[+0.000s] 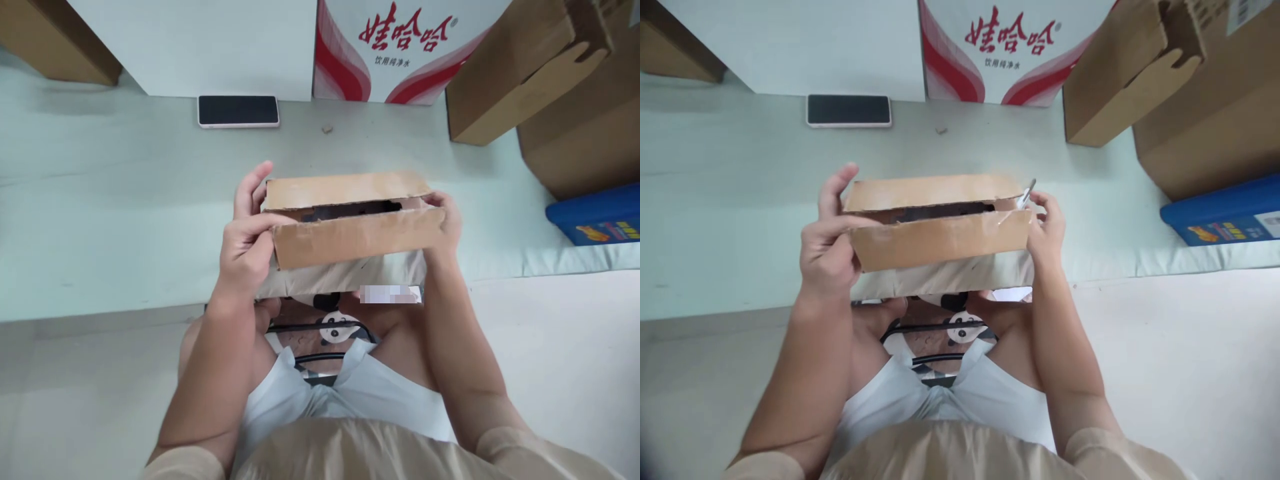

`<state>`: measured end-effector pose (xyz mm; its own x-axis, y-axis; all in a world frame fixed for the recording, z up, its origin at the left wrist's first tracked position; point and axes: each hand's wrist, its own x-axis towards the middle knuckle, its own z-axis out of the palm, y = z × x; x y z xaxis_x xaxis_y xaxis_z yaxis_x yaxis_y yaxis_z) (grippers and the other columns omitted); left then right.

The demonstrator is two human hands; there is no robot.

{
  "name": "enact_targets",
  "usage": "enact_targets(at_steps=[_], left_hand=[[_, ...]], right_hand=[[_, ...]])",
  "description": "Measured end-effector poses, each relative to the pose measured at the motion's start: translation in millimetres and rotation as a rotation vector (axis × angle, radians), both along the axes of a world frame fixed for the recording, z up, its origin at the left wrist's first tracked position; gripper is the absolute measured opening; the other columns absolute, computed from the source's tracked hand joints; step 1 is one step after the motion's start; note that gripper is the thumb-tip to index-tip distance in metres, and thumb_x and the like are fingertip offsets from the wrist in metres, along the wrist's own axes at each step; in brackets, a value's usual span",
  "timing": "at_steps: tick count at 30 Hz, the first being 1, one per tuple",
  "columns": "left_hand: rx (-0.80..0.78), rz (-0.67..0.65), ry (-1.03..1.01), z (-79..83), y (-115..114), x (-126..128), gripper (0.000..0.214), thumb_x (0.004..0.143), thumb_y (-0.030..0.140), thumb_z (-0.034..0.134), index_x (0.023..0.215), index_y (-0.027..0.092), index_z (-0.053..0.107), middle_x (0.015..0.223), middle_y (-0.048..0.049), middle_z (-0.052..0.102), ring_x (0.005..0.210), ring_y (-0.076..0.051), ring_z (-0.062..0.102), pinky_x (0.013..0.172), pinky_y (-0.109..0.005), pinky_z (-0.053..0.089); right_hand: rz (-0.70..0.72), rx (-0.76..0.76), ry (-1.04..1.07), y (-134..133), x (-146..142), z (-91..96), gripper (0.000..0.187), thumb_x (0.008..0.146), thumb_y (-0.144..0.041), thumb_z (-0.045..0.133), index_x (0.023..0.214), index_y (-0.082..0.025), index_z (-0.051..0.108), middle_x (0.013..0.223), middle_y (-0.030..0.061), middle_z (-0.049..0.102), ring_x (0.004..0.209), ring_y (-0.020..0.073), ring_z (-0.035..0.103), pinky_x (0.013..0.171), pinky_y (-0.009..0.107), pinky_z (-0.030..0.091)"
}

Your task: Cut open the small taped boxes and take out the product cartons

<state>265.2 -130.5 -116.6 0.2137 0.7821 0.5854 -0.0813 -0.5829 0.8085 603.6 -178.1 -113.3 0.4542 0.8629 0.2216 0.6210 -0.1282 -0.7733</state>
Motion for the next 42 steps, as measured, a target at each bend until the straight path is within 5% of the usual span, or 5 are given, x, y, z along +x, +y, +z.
enact_targets(at_steps=[6, 16, 28, 34, 42], left_hand=[[0.043, -0.141, 0.145, 13.5, -5.2, -1.3, 0.020, 0.094, 0.040, 0.062, 0.091, 0.030, 0.079, 0.170, 0.0116, 0.029, 0.146, -0.031, 0.048, 0.117, -0.045, 0.055], [0.060, -0.138, 0.196, 24.3, -12.6, 1.3, 0.039, 0.091, 0.059, 0.059, 0.107, 0.028, 0.076, 0.169, 0.0051, 0.028, 0.151, -0.040, 0.037, 0.132, -0.061, 0.030], [0.034, -0.210, 0.081, 14.9, -5.5, 3.9, 0.032, 0.081, 0.057, 0.070, 0.094, 0.029, 0.076, 0.169, 0.0116, 0.024, 0.136, -0.043, 0.047, 0.119, -0.066, 0.043], [0.048, -0.221, 0.009, 17.5, -6.7, 9.7, 0.032, 0.084, 0.057, 0.068, 0.091, 0.026, 0.071, 0.163, 0.0028, 0.031, 0.139, -0.042, 0.046, 0.112, -0.064, 0.047], [0.008, -0.192, 0.116, 35.8, -21.6, 8.4, 0.048, 0.085, 0.071, 0.060, 0.082, 0.023, 0.059, 0.154, -0.0091, 0.037, 0.146, -0.038, 0.041, 0.118, -0.058, 0.045]], right_hand=[[0.189, 0.481, 0.366, -21.4, -34.2, 27.0, 0.030, 0.087, -0.051, 0.060, 0.080, -0.023, 0.065, 0.092, 0.0034, 0.059, 0.091, 0.0158, 0.061, 0.091, 0.037, 0.054], [0.240, 0.234, 0.066, -32.2, -58.4, 43.5, 0.093, 0.089, -0.081, 0.000, 0.075, -0.025, 0.073, 0.109, 0.0104, 0.043, 0.117, 0.0259, 0.054, 0.112, 0.048, 0.045], [0.180, 0.418, -0.058, -35.0, -58.5, 31.5, 0.072, 0.094, -0.063, 0.002, 0.075, -0.022, 0.057, 0.108, 0.0111, 0.042, 0.107, 0.0251, 0.054, 0.111, 0.051, 0.042], [-0.130, 0.478, 0.076, -30.7, -64.4, 54.7, 0.042, 0.088, -0.050, 0.003, 0.068, -0.021, 0.026, 0.090, 0.0082, 0.031, 0.098, 0.0252, 0.058, 0.098, 0.052, 0.050], [-0.117, 0.205, -0.054, -63.9, -39.7, 110.9, 0.018, 0.071, -0.031, 0.055, 0.058, -0.022, 0.062, 0.083, 0.0104, 0.062, 0.086, 0.0252, 0.062, 0.071, 0.043, 0.045]])
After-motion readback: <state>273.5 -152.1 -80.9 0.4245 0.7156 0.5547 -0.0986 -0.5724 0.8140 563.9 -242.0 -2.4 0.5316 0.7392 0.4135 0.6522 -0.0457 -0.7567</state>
